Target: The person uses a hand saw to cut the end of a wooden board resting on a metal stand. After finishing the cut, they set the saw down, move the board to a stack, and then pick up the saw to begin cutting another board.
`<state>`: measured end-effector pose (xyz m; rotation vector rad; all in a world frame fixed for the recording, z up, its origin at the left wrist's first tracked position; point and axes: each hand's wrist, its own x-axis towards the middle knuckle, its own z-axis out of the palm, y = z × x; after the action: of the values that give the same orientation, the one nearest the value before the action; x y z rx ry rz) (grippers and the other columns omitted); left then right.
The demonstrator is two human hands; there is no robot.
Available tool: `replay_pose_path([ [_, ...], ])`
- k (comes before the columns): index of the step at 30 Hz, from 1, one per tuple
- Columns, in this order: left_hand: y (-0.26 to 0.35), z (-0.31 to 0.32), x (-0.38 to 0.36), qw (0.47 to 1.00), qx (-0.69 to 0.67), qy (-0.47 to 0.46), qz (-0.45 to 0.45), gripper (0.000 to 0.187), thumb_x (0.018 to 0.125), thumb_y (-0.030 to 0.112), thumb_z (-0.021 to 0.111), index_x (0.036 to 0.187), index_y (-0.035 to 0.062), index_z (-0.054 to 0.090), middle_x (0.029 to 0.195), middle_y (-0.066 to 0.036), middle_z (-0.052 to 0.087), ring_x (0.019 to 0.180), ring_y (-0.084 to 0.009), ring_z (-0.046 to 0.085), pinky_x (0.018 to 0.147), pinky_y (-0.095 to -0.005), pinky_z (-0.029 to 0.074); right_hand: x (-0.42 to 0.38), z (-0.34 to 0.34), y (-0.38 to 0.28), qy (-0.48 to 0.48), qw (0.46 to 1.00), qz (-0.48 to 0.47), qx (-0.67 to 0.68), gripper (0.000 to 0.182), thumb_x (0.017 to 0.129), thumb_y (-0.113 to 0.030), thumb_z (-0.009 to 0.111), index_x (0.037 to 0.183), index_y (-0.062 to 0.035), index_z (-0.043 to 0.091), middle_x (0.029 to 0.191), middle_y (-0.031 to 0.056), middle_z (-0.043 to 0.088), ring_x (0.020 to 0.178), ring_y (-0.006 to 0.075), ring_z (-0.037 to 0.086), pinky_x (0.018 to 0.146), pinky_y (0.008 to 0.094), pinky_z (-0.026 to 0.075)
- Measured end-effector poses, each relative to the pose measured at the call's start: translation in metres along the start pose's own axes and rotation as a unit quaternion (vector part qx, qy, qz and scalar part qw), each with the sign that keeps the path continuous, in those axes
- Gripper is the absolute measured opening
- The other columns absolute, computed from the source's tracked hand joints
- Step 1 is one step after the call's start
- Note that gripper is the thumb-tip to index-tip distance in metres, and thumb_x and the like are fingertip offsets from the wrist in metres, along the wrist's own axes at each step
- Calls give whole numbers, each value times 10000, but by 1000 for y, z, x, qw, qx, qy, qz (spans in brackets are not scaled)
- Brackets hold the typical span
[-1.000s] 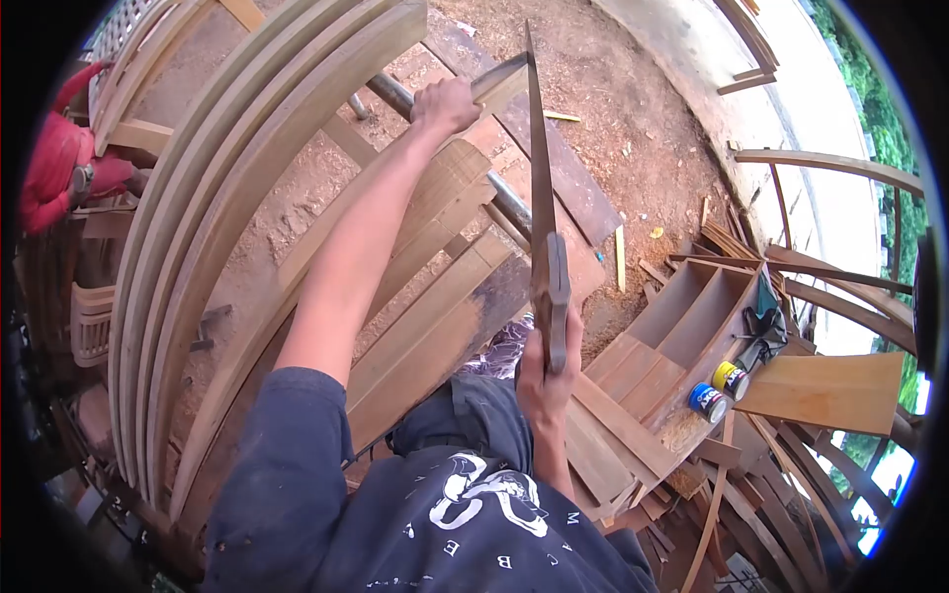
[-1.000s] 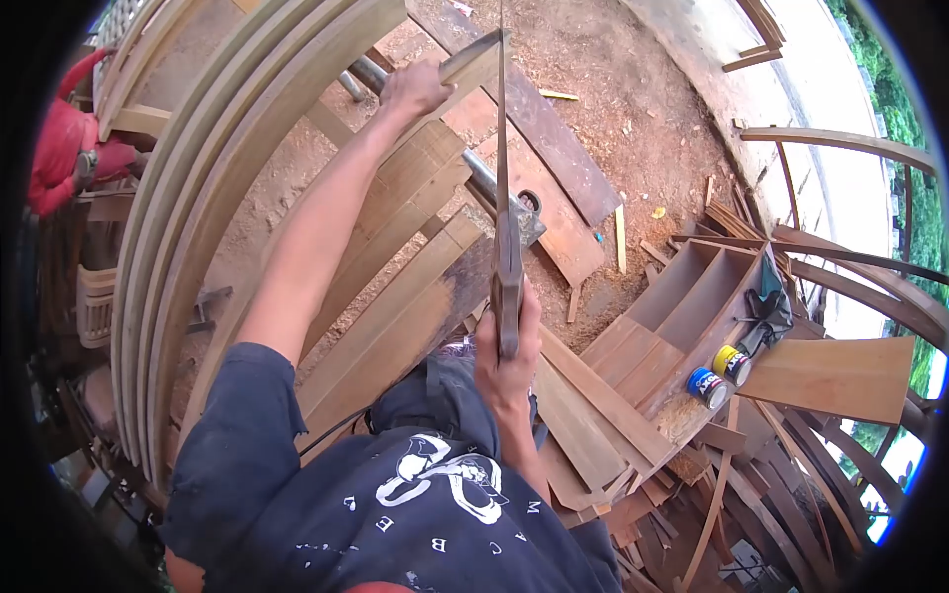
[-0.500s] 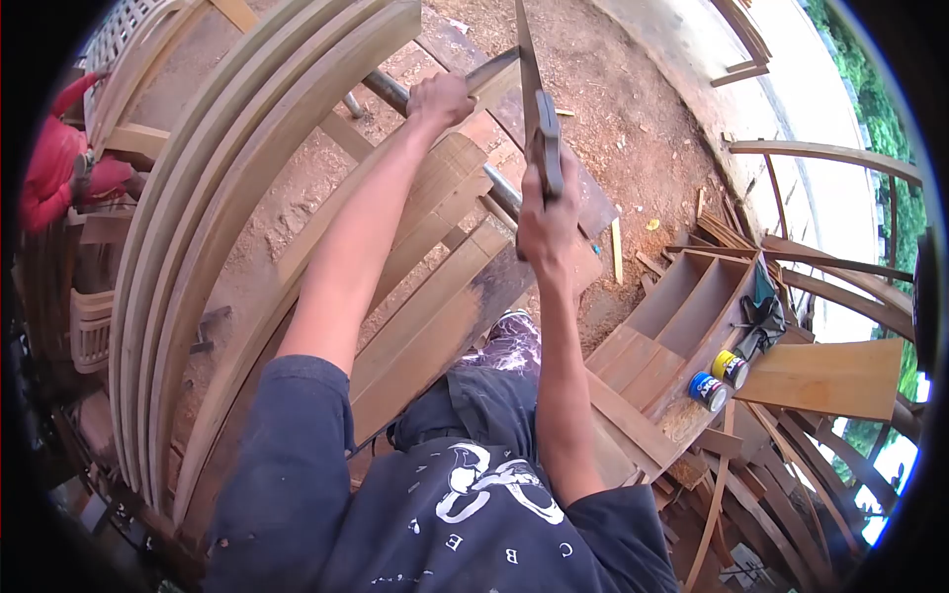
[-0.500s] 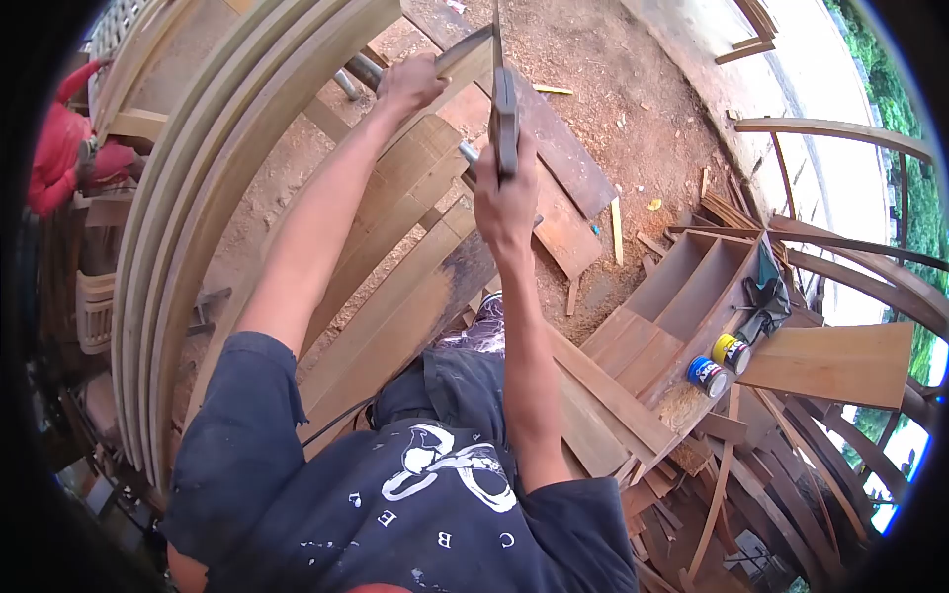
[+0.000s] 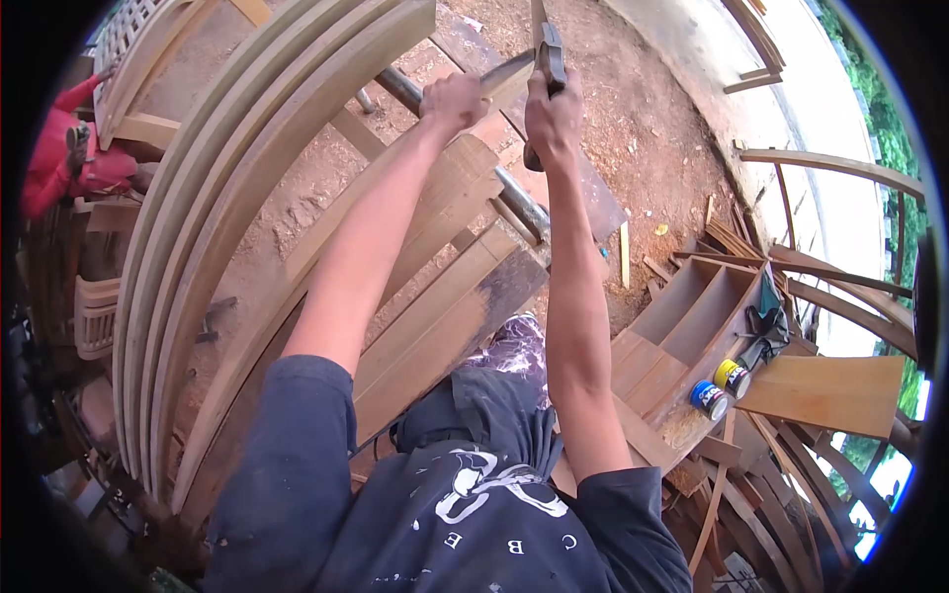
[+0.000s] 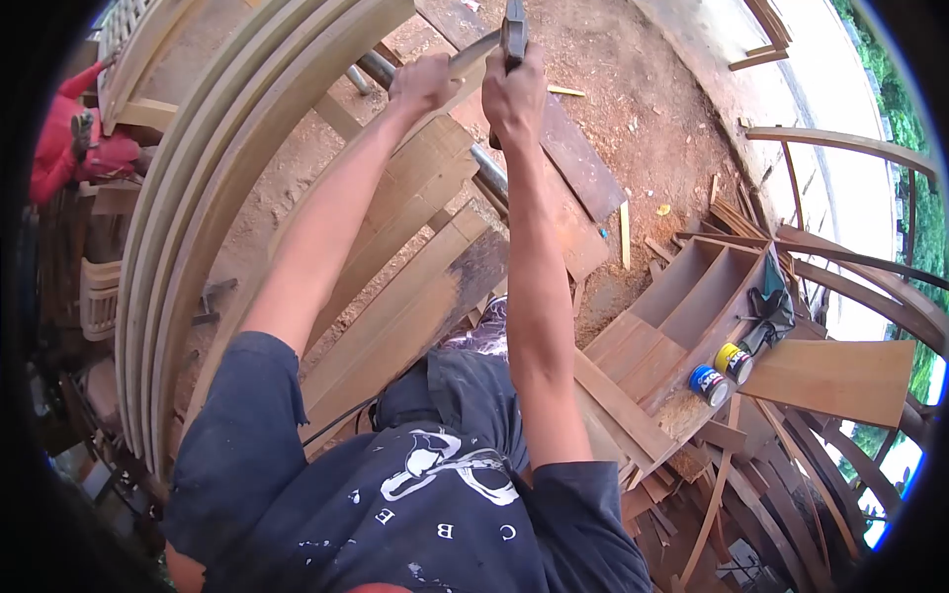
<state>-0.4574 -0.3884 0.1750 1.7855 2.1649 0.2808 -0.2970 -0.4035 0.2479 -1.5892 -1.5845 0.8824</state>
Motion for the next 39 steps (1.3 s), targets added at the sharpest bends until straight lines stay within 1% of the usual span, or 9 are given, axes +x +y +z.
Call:
replay_pose_path([
  [4,-3,6,4,1000,-3,0,0,368,895,358,709,1123,70,718,1113,-199,743,1037,-376,723,935,-468,565,-142,-48,35,9,996,-69,48,398,991,-191,585,1344,-23,511,908,173,661,788,257,671,729,415,530],
  [6,-2,2,8,1000,-10,-5,1,404,905,385,711,1140,57,709,1099,-197,747,1022,-373,726,929,-468,567,-235,-86,10,-36,992,64,103,446,994,-133,553,1414,5,492,1244,133,606,1148,213,589,1018,351,452],
  [8,-2,1,5,998,-22,-59,-19,455,909,444,697,1168,72,664,1161,-186,724,1086,-382,699,971,-503,540,-287,-103,11,-18,998,23,56,435,982,-96,539,1401,17,497,1282,139,605,1186,227,586,1042,366,444],
  [13,0,-7,0,999,-18,-31,-31,373,906,362,707,1128,62,714,1079,-200,750,1033,-370,726,932,-466,566,-138,-35,34,1,994,0,114,379,980,-135,571,1325,18,541,1069,142,641,959,227,623,888,364,500],
  [16,3,-2,-6,999,-25,-28,-20,369,898,355,705,1131,70,715,1097,-205,744,1053,-371,722,945,-467,561,15,9,12,0,999,-4,43,380,985,-252,576,1225,39,525,920,241,659,830,383,651,776,473,515],
  [23,1,5,-1,999,-5,-27,-17,408,904,397,703,1149,71,698,1125,-211,735,1073,-381,711,960,-480,552,-162,-59,13,-19,998,-1,53,424,1002,-185,577,1365,17,490,1020,179,641,852,238,669,757,378,532],
  [27,-1,4,2,999,-14,-45,-21,425,911,415,704,1162,73,679,1129,-205,734,1074,-387,709,955,-491,554,-288,-105,-1,-6,994,13,104,485,969,-91,535,1438,23,480,1279,138,591,1212,215,569,1086,342,405],
  [34,1,-2,2,999,-8,-36,-27,445,896,431,694,1166,79,664,1138,-204,729,1080,-403,701,961,-500,547,-11,11,29,44,996,-58,49,344,988,-255,569,1185,26,550,931,243,646,864,356,651,805,461,506],
  [39,-4,7,6,999,-14,-31,-11,432,894,422,694,1156,79,669,1118,-171,739,1045,-408,707,949,-495,554,-49,-21,5,10,999,10,42,347,986,-237,573,1216,22,555,912,216,655,819,329,649,768,460,514],
])
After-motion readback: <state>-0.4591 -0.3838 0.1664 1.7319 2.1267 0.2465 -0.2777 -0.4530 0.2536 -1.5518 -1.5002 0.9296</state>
